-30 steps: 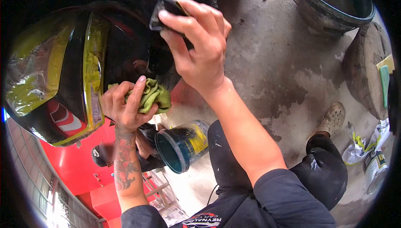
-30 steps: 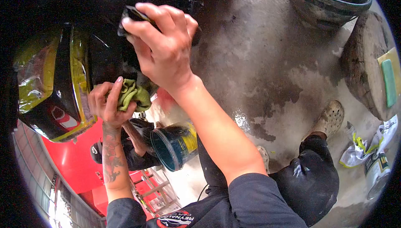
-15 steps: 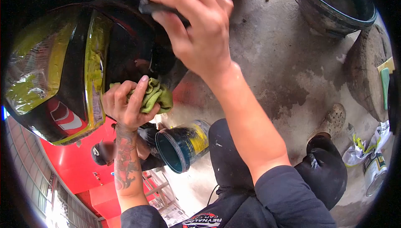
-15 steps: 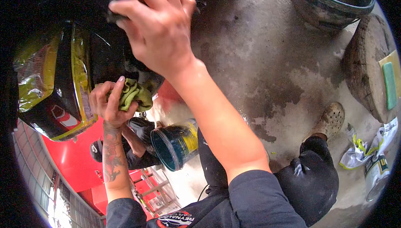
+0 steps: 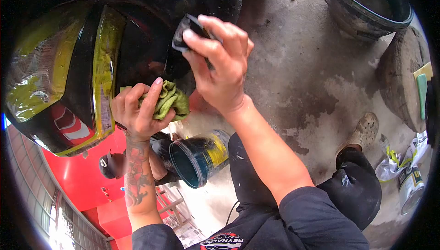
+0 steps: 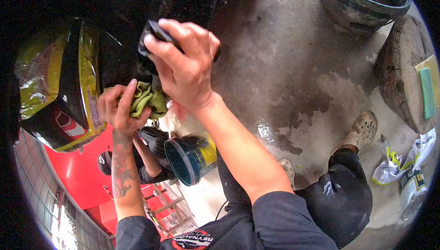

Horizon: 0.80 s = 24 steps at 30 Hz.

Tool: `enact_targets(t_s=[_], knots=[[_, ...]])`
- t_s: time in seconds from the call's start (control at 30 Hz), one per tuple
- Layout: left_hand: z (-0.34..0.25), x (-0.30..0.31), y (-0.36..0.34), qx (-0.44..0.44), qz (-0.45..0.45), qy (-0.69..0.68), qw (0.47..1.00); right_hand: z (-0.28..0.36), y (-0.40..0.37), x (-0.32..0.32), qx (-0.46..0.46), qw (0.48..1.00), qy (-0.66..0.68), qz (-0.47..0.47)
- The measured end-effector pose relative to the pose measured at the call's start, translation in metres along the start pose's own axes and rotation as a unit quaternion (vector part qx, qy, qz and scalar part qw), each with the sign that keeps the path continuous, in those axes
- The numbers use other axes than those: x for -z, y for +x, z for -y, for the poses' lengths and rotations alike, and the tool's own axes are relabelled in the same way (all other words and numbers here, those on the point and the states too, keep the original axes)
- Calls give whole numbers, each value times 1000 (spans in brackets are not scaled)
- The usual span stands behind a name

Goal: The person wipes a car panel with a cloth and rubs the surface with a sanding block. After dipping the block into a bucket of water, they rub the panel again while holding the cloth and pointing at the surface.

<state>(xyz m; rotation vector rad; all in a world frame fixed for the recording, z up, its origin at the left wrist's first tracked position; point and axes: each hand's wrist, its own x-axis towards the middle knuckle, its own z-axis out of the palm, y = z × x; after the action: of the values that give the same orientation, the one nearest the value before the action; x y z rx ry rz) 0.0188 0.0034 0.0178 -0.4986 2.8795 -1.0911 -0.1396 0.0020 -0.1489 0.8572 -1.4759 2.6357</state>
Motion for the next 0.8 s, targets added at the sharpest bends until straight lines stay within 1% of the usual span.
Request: enact_targets(t_s=[0.1, 0.17, 0.23, 0.33, 0.4, 0.5, 0.53, 0.63, 0.8], knots=[[0, 0, 0, 5, 2, -5, 1000, 5, -9, 2, -7, 1000, -4, 11], [0, -1, 0, 5, 0, -2, 1000, 0, 9, -6, -9, 1000, 0, -28], [0, 0, 1, 4, -1, 4, 1000, -4, 34, -10, -7, 1000, 3, -21], [2, -1, -2, -2, 4, -1, 1000, -7, 30, -6, -6, 1000, 10, -16], [1, -3, 0, 2, -12, -7, 1000, -2, 17, -2, -18, 1000, 19, -12], [2, -4, 0, 3, -24, -11, 1000, -6, 23, -7, -2, 1000, 12, -25], [2, -5, 0, 2, -28, -10, 1000, -7, 34, -10, -6, 1000, 11, -21], [2, -5, -1, 1, -23, -6, 1000, -13, 61, -19, 26, 999, 20, -25], [2, -4, 0, 1, -18, -6, 1000, -4, 27, -1, -27, 999, 26, -5]])
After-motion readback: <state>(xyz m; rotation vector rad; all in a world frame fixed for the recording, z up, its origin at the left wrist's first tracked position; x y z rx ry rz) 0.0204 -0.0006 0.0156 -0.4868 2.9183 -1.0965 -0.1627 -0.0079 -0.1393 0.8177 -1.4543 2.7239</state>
